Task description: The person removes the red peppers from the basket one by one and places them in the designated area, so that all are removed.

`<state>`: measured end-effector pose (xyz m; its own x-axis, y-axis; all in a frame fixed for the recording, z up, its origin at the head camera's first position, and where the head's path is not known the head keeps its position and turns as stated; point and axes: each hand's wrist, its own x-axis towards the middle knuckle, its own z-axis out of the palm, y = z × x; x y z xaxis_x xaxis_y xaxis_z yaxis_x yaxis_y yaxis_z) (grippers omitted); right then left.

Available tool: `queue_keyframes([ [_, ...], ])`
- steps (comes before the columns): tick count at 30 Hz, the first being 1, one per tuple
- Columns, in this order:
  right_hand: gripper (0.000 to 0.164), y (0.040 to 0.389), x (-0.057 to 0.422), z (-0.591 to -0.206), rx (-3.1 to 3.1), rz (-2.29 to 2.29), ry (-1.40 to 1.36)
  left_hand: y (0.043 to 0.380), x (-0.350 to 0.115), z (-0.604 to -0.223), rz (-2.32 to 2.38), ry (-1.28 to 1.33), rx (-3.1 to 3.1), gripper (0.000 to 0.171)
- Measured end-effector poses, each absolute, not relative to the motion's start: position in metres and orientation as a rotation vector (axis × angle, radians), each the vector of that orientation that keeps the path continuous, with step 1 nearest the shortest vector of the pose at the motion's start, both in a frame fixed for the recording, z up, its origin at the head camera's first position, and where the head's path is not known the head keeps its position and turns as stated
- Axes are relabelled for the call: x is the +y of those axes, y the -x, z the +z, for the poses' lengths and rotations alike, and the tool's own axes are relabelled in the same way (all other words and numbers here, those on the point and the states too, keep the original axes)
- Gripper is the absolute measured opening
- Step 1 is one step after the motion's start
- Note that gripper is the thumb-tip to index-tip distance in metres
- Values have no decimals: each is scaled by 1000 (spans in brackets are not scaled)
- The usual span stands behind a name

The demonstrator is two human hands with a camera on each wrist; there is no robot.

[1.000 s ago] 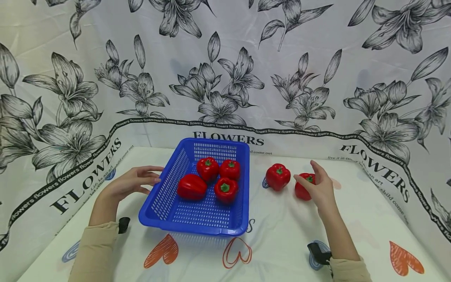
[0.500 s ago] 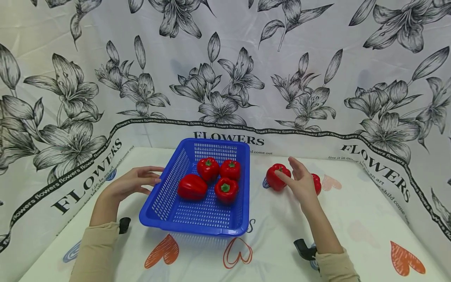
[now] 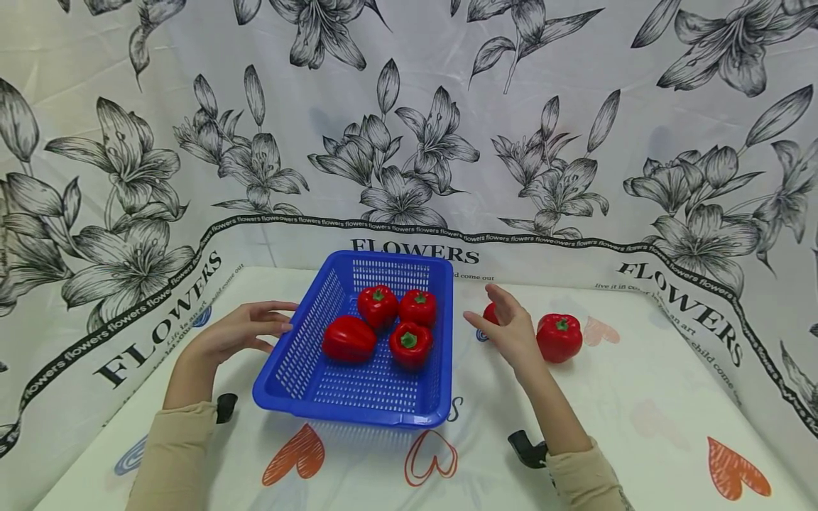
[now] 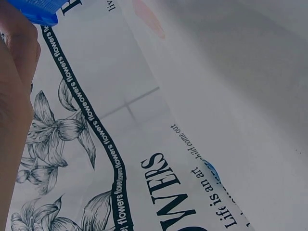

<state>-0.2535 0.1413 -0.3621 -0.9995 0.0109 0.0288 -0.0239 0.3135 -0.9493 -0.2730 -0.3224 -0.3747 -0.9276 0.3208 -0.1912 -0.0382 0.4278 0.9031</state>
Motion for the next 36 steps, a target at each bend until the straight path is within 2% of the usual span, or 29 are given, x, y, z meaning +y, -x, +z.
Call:
queue_keyframes([
  [11, 79, 253, 111, -367, -2519, 1827, -163, 271, -320, -373, 1509, -238, 2344, 63],
  [36, 81, 243, 66, -361, -2592, 1816, -225, 272, -322, -374, 1500, -264, 2344, 62],
])
